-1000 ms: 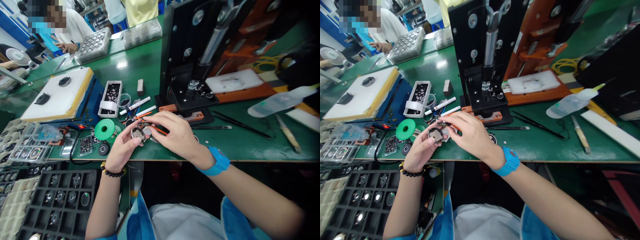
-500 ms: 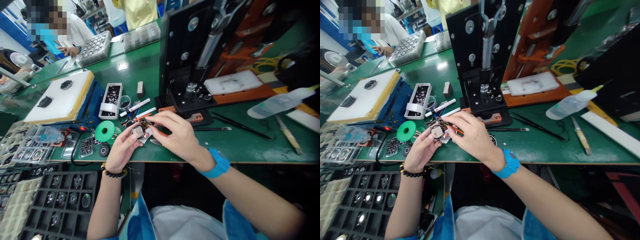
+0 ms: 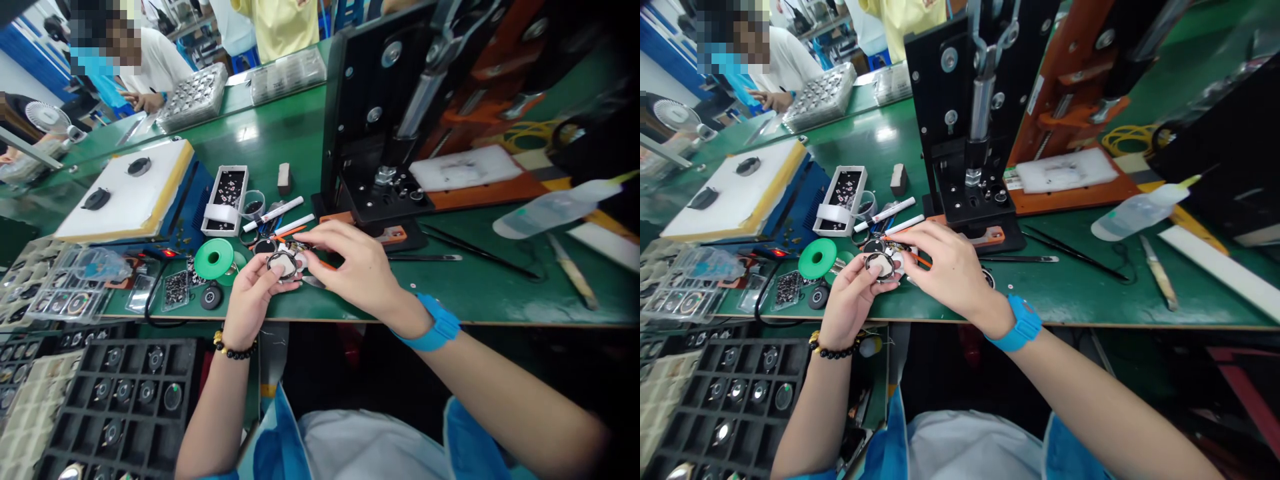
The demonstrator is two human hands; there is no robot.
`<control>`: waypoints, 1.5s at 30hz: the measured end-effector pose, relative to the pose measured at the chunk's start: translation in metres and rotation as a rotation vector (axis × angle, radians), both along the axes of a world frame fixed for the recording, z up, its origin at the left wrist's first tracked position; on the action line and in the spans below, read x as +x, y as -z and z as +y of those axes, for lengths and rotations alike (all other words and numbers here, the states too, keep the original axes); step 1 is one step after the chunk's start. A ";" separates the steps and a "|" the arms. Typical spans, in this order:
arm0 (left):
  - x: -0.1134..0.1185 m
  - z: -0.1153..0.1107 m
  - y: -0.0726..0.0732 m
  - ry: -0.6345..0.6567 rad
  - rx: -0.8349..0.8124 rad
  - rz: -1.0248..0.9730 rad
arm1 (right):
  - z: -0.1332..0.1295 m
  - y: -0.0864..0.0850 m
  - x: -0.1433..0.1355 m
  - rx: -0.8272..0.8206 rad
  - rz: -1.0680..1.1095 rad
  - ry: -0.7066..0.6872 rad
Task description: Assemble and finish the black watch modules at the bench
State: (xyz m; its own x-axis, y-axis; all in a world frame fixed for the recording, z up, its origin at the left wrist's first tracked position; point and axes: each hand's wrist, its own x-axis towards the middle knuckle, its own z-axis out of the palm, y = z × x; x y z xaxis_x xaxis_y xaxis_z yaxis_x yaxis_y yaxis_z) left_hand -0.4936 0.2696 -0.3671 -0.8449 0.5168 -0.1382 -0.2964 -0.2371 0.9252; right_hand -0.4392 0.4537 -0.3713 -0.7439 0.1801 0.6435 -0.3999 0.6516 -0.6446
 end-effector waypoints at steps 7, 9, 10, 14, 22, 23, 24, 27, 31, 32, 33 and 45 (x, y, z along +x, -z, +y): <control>-0.002 -0.004 -0.001 0.078 0.003 -0.004 | -0.001 0.004 -0.001 0.111 -0.054 -0.045; -0.003 -0.006 -0.002 0.083 0.010 -0.016 | -0.001 0.004 -0.002 0.111 -0.053 -0.074; -0.004 -0.006 -0.002 0.083 0.011 -0.023 | -0.001 0.004 -0.002 0.105 -0.052 -0.083; -0.005 -0.008 -0.003 0.079 0.024 -0.042 | -0.001 0.002 -0.002 0.068 -0.037 -0.092; 0.004 0.006 -0.003 -0.011 -0.129 0.060 | -0.001 -0.001 0.000 0.063 0.025 -0.080; 0.005 0.008 -0.002 -0.023 -0.149 0.076 | -0.001 -0.001 0.001 0.069 0.030 -0.085; 0.006 0.009 -0.002 -0.030 -0.157 0.088 | -0.001 -0.001 0.001 0.073 0.035 -0.089; 0.006 0.010 -0.002 -0.041 -0.127 0.110 | -0.001 0.000 0.000 0.088 0.036 -0.093; 0.005 0.008 -0.002 -0.049 -0.135 0.105 | -0.001 0.001 -0.001 0.105 0.037 -0.099; 0.005 0.009 -0.002 -0.044 -0.143 0.100 | -0.001 0.001 -0.001 0.107 0.041 -0.100; 0.006 0.009 -0.002 -0.042 -0.147 0.098 | -0.001 0.001 -0.001 0.109 0.046 -0.099; 0.008 0.010 0.004 -0.119 -0.137 0.201 | -0.004 0.005 -0.001 0.140 0.055 -0.095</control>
State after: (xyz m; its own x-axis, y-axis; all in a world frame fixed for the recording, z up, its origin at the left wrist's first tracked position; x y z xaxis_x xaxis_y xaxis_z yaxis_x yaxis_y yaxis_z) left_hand -0.4857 0.2796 -0.3715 -0.9160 0.4006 -0.0238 -0.0816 -0.1278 0.9884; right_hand -0.4403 0.4495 -0.3762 -0.7161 0.0164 0.6978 -0.4964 0.6908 -0.5256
